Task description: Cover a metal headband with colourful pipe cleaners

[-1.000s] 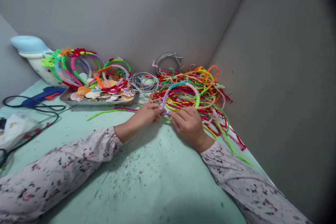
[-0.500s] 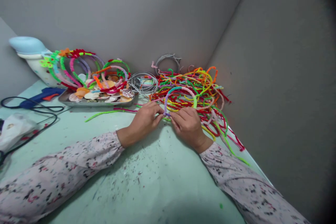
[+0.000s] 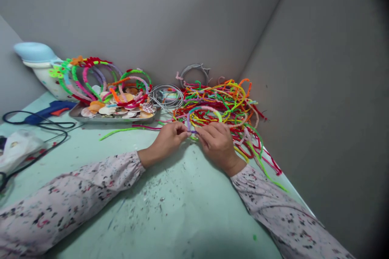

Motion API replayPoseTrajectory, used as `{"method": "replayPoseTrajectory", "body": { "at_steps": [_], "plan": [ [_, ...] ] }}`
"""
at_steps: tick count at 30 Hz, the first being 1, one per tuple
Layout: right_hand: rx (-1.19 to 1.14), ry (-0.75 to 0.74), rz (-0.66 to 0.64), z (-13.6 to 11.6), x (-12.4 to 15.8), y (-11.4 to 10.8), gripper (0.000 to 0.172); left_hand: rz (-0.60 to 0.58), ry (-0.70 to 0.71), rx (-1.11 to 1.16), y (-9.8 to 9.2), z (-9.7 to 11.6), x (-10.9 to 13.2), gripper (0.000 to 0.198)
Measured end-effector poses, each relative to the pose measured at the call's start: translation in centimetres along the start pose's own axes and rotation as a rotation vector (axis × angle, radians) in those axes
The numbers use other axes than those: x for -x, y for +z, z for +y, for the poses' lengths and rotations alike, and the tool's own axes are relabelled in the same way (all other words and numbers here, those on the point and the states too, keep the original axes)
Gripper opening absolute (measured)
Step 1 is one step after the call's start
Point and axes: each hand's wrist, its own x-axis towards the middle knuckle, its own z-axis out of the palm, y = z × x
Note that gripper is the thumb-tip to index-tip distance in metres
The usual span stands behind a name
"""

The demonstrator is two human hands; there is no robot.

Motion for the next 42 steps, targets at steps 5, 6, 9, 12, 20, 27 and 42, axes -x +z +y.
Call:
{"method": "replayPoseTrajectory", "body": {
  "at_steps": [5,6,9,12,20,27,42],
  "plan": [
    [-0.134,0.106,0.202,0.0,-0.5,-1.2,0.025,0.168,-0.019,0.058,-0.1,1.0,0.3,0.015],
    [-0.204,0.163,0.212,-0.2,-0.7,-1.4,0.018,0.203,-0.005,0.053,-0.2,1.3,0.5,0.015],
    [-0.505,0.462,0.146,-1.8,-1.5,-2.1,0.016,0.312,0.061,0.026,-0.2,2.5,1.4,0.013],
    [-0.921,0.857,0.055,-3.6,-2.4,-2.9,0.029,0.360,0.123,0.010,0.1,3.8,2.6,0.013],
    [-1.243,1.045,0.064,-4.8,-1.7,-3.5,0.034,0.055,-0.101,0.439,0.2,4.2,5.9,0.019],
    [-1.286,1.049,0.085,-5.1,1.2,-1.6,0.032,-0.126,-0.453,0.809,-0.5,2.6,7.6,0.034],
    [-1.577,1.066,-0.069,-6.1,1.7,-1.5,0.027,-0.188,-0.358,0.864,-0.1,2.6,7.9,0.014]
  ]
}}
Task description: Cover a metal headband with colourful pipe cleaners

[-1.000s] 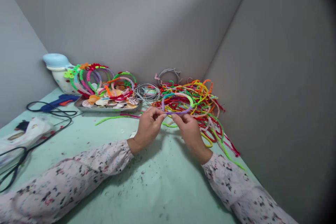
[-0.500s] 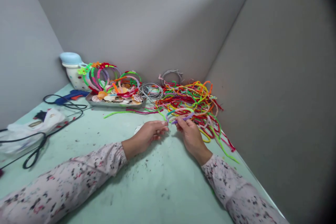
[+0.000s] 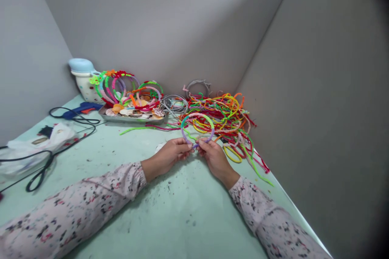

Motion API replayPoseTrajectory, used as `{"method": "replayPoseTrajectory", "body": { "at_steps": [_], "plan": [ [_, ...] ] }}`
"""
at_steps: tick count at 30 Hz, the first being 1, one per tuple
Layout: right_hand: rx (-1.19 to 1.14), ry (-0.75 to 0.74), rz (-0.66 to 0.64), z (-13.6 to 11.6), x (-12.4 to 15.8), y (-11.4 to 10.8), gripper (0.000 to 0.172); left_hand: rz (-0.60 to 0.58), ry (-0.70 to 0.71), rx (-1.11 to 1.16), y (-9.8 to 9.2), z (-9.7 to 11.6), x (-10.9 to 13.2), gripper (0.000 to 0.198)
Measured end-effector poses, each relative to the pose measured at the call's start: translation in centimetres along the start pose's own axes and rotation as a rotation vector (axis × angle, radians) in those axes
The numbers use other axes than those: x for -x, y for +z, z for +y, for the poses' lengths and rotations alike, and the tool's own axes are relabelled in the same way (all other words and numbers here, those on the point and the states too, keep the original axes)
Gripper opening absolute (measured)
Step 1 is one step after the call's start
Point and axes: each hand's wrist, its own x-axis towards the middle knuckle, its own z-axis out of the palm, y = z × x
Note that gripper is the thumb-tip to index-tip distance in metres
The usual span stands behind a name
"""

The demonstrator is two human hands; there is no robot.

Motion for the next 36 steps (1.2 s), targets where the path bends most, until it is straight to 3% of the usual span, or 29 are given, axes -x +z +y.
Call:
{"method": "replayPoseTrajectory", "body": {
  "at_steps": [21,36],
  "plan": [
    [0.069,-0.036,-0.031,0.28,0.17,-0.04,0.022,0.062,-0.002,-0.339,0.29,-0.76,-0.10,0.019],
    [0.189,-0.053,-0.010,-0.16,0.33,0.22,0.024,0.103,0.044,-0.307,0.56,-0.81,0.06,0.017]
  ]
}}
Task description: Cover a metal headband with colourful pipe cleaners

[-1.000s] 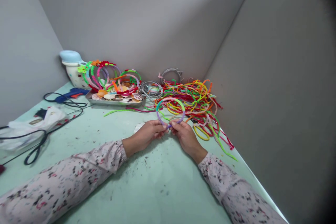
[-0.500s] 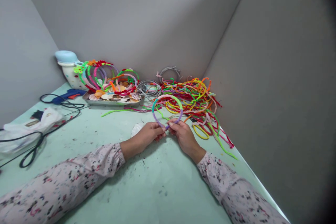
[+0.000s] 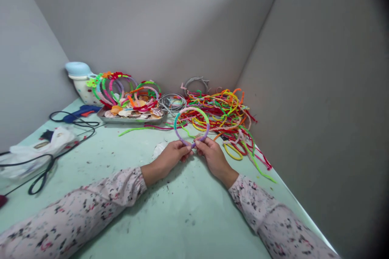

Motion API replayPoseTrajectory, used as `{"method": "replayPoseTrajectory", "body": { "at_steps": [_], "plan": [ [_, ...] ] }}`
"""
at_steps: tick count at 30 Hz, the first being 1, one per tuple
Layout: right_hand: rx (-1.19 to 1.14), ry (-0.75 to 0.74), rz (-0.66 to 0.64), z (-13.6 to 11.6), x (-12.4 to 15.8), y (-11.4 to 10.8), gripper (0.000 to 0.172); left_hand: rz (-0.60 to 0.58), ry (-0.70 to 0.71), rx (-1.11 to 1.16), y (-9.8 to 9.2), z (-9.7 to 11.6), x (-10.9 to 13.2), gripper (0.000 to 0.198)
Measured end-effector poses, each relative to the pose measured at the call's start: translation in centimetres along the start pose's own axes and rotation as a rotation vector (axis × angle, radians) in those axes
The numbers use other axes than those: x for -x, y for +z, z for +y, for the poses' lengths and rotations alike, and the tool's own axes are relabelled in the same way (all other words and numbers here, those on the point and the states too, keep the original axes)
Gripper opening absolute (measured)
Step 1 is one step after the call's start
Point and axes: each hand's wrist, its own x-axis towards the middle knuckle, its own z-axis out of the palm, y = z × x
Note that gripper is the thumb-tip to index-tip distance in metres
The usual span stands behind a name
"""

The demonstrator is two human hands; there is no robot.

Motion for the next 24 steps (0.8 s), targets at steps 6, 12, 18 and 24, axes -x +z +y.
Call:
{"method": "replayPoseTrajectory", "body": {
  "at_steps": [6,12,18,24],
  "plan": [
    [0.004,0.024,0.014,-0.44,0.13,0.28,0.021,0.016,0.012,-0.020,-0.02,-0.16,-0.16,0.016],
    [-0.089,0.021,0.041,-0.40,0.04,0.28,0.031,0.033,0.000,-0.044,-0.11,-0.55,-0.26,0.016],
    [-0.123,0.025,0.084,0.06,-0.23,0.14,0.030,0.003,-0.013,-0.051,-0.05,-0.25,-0.23,0.020],
    [-0.177,0.034,0.099,0.19,-0.23,-0.02,0.026,-0.040,-0.080,0.112,-0.09,0.21,-0.01,0.026]
  ]
}}
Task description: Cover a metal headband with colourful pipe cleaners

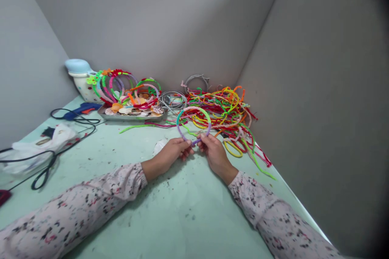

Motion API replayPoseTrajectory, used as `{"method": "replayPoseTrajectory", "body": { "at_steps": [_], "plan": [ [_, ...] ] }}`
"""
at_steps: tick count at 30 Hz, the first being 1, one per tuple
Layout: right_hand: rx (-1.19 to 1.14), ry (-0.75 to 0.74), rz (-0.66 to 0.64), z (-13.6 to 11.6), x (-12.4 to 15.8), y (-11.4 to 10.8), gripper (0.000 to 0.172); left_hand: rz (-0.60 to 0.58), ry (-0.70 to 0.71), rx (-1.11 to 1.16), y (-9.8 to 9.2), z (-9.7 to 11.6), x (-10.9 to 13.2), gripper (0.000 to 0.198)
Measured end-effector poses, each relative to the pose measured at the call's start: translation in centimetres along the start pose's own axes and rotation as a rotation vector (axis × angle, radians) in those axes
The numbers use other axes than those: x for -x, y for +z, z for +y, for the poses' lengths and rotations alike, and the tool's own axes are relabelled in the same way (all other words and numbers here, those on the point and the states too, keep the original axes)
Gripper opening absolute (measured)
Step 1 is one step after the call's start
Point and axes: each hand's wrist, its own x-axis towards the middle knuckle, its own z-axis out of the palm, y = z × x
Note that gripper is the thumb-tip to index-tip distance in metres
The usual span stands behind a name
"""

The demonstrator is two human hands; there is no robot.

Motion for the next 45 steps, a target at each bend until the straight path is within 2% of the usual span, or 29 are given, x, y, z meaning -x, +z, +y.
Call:
{"method": "replayPoseTrajectory", "body": {
  "at_steps": [4,8,16,23,29,35,39,45],
  "plan": [
    [-0.012,-0.010,-0.016,0.02,0.07,-0.04,0.025,-0.033,-0.012,-0.004,0.03,0.10,0.04,0.027],
    [-0.003,0.003,-0.033,-0.03,0.19,0.02,0.025,-0.011,-0.014,-0.065,0.04,-0.13,-0.15,0.024],
    [-0.009,0.007,-0.044,-0.03,0.20,0.06,0.025,-0.013,0.022,-0.167,-0.15,-0.47,-0.15,0.032],
    [0.010,-0.025,0.034,-0.47,0.33,0.43,0.033,0.008,0.048,-0.203,0.19,-0.17,0.14,0.033],
    [0.021,-0.023,0.046,-0.27,0.25,0.26,0.031,-0.035,0.037,-0.179,-0.15,-0.41,-0.06,0.035],
    [-0.070,-0.017,0.084,-0.29,0.13,0.18,0.030,-0.095,0.014,-0.009,-0.17,0.16,0.19,0.036],
    [-0.108,-0.015,0.114,-0.45,0.13,0.31,0.031,-0.064,0.081,0.000,-0.36,-0.03,0.09,0.027],
    [-0.076,-0.024,0.111,-0.46,0.13,0.40,0.030,-0.013,0.044,-0.030,-0.40,-0.37,-0.14,0.024]
  ]
}}
